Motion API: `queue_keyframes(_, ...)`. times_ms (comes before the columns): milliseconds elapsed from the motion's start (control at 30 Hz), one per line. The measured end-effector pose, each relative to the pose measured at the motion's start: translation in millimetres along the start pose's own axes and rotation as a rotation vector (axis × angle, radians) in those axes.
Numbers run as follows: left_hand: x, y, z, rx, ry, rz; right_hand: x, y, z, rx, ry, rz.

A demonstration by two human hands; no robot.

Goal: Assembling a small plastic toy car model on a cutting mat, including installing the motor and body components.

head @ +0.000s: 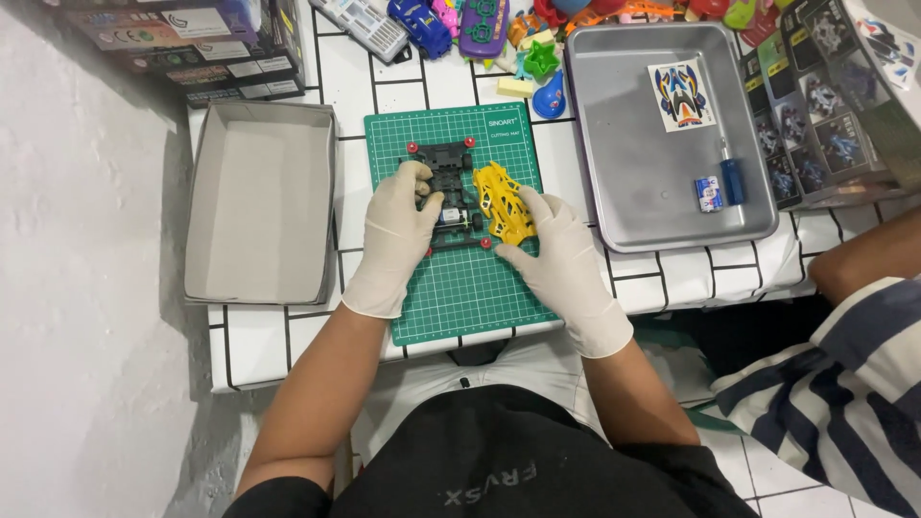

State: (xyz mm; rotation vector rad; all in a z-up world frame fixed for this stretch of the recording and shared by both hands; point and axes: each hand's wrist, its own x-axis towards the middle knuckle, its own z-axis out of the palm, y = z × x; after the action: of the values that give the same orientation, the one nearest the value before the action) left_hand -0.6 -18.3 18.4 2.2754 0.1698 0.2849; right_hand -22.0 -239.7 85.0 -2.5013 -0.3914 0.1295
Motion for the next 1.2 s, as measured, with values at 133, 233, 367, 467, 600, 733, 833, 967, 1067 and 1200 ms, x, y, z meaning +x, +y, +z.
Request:
queue_keyframes(133,1.6,7.4,-1.1,0.018,0.002,-0.041,-0.5,-0.6,3.3,-0.033,0.005,0.016)
queue_keyframes(233,3.6,13.0,-2.0,0.123,-0.027,-0.037,-0.5,-6.7,2.8,-0.005,0.028,0.021)
queue_keyframes(367,2.2,32.9,-12.9,0.138,-0.045,-0.091,0.6,-9.1,6.8,-0.122,0.063,0.034)
queue_keyframes(467,2.9,39.2,-15.9,0.159,-0.030,-0.081,1.9,-9.2,10.2,-0.154,0.085,0.061)
queue_keyframes(600,3.2,44.5,-19.0,0.081,-0.026,-0.112,-1.5,-16.5,0.7,0.084,0.106,0.175)
queue_keyframes(733,3.6,42.2,-21.6,-0.047,-0.046,-0.223,-7.2,-12.7,-10.7,0.226,0.112,0.211)
queue_keyframes(833,3.8,44.3,-26.0,-0.221,-0.055,-0.290,-10.6,-11.1,-13.9,0.340,0.143,0.249)
queue_keyframes(967,1.8,56.2,-38.9,-0.416,-0.083,-0.353,-15.2,-8.1,-13.1,0.495,0.159,0.228)
queue_keyframes(1067,7.2,42.8,-32.4,-0.466,-0.131,-0.348,-16.7,-7.5,-10.1,0.598,0.172,0.194)
queue_keyframes(1200,17.1,17.4,-17.5,-0.479,-0.154,-0.326,-13.1,4.5,2.9,0.678,0.177,0.145)
